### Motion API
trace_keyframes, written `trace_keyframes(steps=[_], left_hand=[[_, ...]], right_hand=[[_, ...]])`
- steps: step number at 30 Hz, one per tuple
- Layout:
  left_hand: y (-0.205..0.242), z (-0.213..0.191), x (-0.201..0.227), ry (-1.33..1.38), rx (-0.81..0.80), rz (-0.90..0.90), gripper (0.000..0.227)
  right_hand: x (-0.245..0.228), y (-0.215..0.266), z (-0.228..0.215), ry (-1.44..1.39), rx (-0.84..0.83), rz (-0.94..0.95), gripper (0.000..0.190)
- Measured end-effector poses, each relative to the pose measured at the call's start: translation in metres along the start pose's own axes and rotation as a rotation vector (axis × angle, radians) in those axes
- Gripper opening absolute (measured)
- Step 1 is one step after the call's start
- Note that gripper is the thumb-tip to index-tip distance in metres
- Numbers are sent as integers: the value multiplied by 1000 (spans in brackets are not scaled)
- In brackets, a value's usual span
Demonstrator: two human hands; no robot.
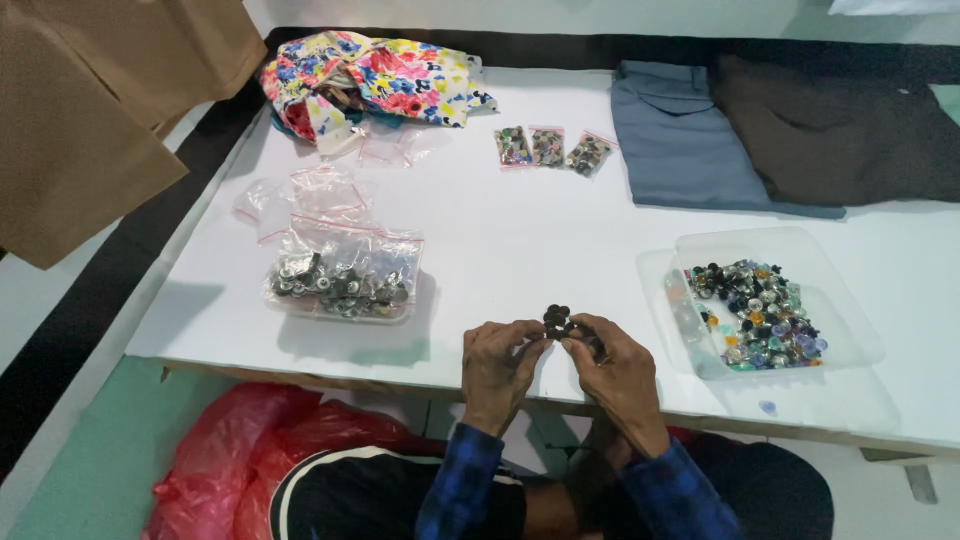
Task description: Sorting small black buttons from a container of mixed buttons and placing them on a table
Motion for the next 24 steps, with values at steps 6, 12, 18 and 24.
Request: trace_keyframes(steps=[6, 12, 18, 24], left_hand=[[1, -6, 13, -14, 27, 117, 20], [-12, -34, 24, 227, 182, -21, 15], [-25, -24, -22, 185, 205, -202, 21], [-52, -13, -62, -102, 235, -151, 37]], right_hand=[[-2, 2, 1, 68, -40, -4, 35], [2, 1, -6, -61, -17, 201, 31], [-27, 1, -22, -52, -27, 233, 35], [-84, -38, 22, 172, -100, -291, 22]])
Point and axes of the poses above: each hand's wrist, its own y-axis away from the middle knuckle, its own z-axis out of the palm, x = y × z, the point moved 7 cm from there along -y, towards the middle knuckle, and after that the axes turned 14 degrees about z, right-handed, at the moved point
